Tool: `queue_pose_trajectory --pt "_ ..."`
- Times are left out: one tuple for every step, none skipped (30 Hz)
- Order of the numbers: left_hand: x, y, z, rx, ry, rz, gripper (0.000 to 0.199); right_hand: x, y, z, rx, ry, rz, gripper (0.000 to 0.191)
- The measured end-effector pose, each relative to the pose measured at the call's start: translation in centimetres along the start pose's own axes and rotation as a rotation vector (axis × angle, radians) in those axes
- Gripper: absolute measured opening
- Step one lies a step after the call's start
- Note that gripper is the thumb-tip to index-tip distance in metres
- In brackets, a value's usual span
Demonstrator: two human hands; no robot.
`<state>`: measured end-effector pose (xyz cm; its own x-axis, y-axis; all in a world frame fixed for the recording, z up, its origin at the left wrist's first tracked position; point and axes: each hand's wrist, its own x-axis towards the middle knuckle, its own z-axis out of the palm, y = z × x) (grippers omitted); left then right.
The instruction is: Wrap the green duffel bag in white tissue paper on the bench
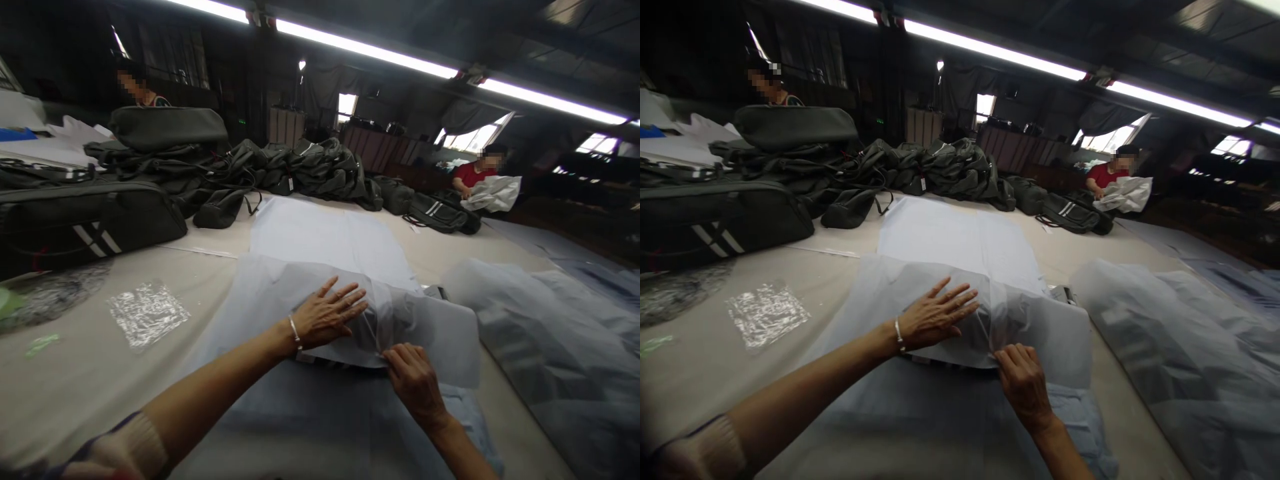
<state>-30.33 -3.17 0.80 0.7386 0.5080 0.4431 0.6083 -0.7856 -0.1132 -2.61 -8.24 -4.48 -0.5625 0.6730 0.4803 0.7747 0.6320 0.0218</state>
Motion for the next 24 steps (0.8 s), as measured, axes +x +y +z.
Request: queue_pose_trajectory --pt "0.5 0.4 1.7 0.015 -0.039 0.030 0.068 -0.1 0.0 0.2 -0.024 -0.002 -0.003 0.020" --pt "0.6 0.7 3.1 0.028 -0.069 0.043 0.074 -0.2 0.1 0.4 -0.044 -0.004 -0.002 0.021" --pt "0.4 0.8 4.2 0.038 -0.087 0.046 0.080 -0.2 0.2 0.8 -0.058 -0.011 0.003 0.022" --pt "0.2 0.8 5.0 0.045 -0.098 0.046 0.085 -0.2 0.4 1.1 -0.065 -0.023 0.012 0.022" --pt "-0.1 0.7 5.4 0.050 -0.102 0.048 0.088 -0.3 0.5 1.5 -0.066 -0.037 0.025 0.023" --pt "-0.3 0.5 5.6 0.049 -0.102 0.056 0.090 -0.2 0.7 1.9 -0.065 -0.051 0.038 0.023" --pt "-0.4 0.3 5.6 0.044 -0.102 0.067 0.089 -0.2 0.8 2.2 -0.066 -0.069 0.051 0.023" --pt "-0.4 0.2 5.6 0.034 -0.100 0.081 0.088 -0.2 1.0 2.4 -0.068 -0.088 0.062 0.024" --pt "-0.3 0.1 5.5 0.022 -0.100 0.091 0.085 -0.1 1.1 2.6 -0.071 -0.108 0.073 0.024" --pt "-0.2 0.0 5.5 0.010 -0.098 0.093 0.084 0.0 1.2 2.6 -0.075 -0.130 0.083 0.024" --pt "-0.1 0.0 5.5 -0.002 -0.095 0.088 0.083 0.0 1.3 2.6 -0.080 -0.152 0.092 0.025" --pt "-0.1 0.1 5.6 -0.014 -0.090 0.084 0.083 0.1 1.4 2.6 -0.084 -0.174 0.100 0.025" --pt "-0.2 0.3 5.8 -0.026 -0.085 0.081 0.082 0.2 1.4 2.6 -0.087 -0.194 0.108 0.025" --pt "-0.4 0.6 6.0 -0.038 -0.078 0.081 0.081 0.3 1.4 2.5 -0.088 -0.213 0.116 0.025" --pt "-0.8 1.0 6.1 -0.052 -0.074 0.078 0.078 0.3 1.4 2.5 -0.086 -0.229 0.124 0.024" --pt "-1.5 1.4 6.3 -0.067 -0.071 0.073 0.075 0.3 1.4 2.5 -0.080 -0.243 0.131 0.024" --pt "-2.4 2.1 6.4 -0.086 -0.069 0.063 0.070 0.2 1.3 2.5 -0.068 -0.257 0.137 0.023" --pt "-3.7 2.8 6.4 -0.111 -0.065 0.046 0.064 0.1 1.3 2.5 -0.049 -0.274 0.140 0.023" --pt "-5.3 3.8 6.3 -0.147 -0.060 0.026 0.057 -0.2 1.2 2.5 -0.021 -0.294 0.140 0.023" --pt "-7.3 4.9 6.2 -0.201 -0.057 0.002 0.049 -0.7 1.1 2.5 0.017 -0.319 0.136 0.023" --pt "-9.7 6.3 6.0 -0.272 -0.063 -0.036 0.041 -1.4 1.0 2.5 0.063 -0.346 0.133 0.024" --pt "-12.4 8.0 5.9 -0.362 -0.083 -0.084 0.033 -2.5 1.0 2.4 0.114 -0.374 0.135 0.025" --pt "-15.5 9.9 5.8 -0.476 -0.131 -0.165 0.027 -3.9 0.9 2.2 0.167 -0.399 0.148 0.025" --pt "-18.7 12.2 5.8 -0.591 -0.215 -0.301 0.024 -5.8 0.8 2.0 0.214 -0.416 0.171 0.026"
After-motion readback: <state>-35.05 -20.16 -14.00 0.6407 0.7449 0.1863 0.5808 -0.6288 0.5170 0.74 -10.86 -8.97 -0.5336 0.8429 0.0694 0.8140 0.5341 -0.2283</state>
